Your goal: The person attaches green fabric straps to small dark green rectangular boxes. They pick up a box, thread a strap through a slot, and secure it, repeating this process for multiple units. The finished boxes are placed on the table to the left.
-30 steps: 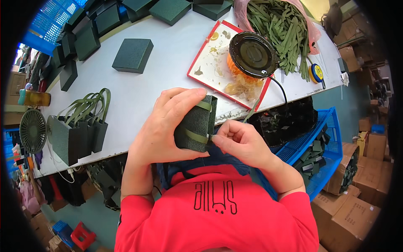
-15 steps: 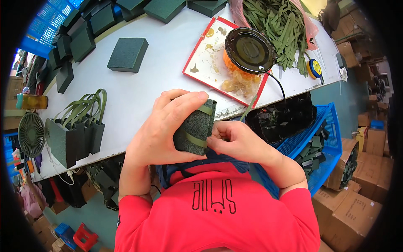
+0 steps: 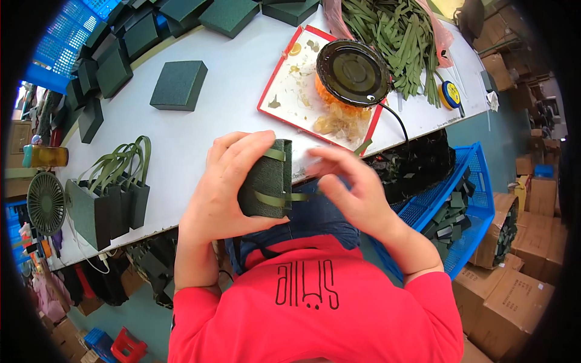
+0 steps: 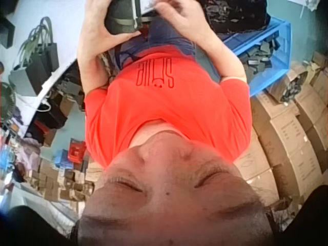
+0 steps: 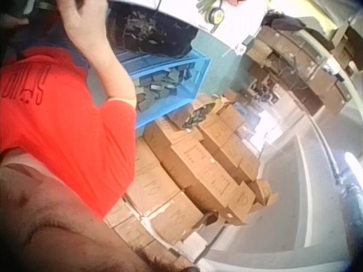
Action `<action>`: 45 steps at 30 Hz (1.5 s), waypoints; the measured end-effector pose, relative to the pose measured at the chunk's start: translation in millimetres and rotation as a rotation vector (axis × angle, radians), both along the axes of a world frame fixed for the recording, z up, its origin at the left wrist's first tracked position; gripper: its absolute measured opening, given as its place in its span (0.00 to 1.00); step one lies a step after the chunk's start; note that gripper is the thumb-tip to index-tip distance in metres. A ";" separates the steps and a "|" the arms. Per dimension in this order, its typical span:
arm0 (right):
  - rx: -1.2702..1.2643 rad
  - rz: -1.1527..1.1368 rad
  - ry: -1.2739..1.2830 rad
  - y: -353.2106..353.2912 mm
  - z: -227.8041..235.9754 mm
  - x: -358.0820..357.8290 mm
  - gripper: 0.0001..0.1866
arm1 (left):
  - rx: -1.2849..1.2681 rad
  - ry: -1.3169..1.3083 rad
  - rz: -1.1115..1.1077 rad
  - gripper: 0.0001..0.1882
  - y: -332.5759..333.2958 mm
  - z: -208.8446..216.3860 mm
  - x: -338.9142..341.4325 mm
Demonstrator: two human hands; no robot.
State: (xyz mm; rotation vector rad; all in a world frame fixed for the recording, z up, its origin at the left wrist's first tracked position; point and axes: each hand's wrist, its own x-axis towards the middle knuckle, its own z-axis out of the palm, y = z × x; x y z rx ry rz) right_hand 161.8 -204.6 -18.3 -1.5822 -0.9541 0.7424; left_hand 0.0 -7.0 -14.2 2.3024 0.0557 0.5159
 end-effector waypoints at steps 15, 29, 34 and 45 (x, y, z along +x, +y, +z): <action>0.250 -0.283 1.118 -29.2 -36.6 -22.3 0.19 | -0.094 -0.015 0.020 0.57 -11.5 4.7 -0.7; 0.447 -0.203 1.011 -34.3 -29.2 -17.5 0.27 | -0.143 -0.036 -0.014 0.70 -0.3 -13.7 -24.6; 0.551 -0.308 0.970 -34.9 -32.3 -11.0 0.25 | -0.173 -0.024 -0.007 0.70 -0.2 -13.9 -24.6; 0.697 -0.487 1.032 -33.4 -25.8 34.3 0.10 | -0.101 0.092 0.072 0.61 -1.6 -14.3 -24.3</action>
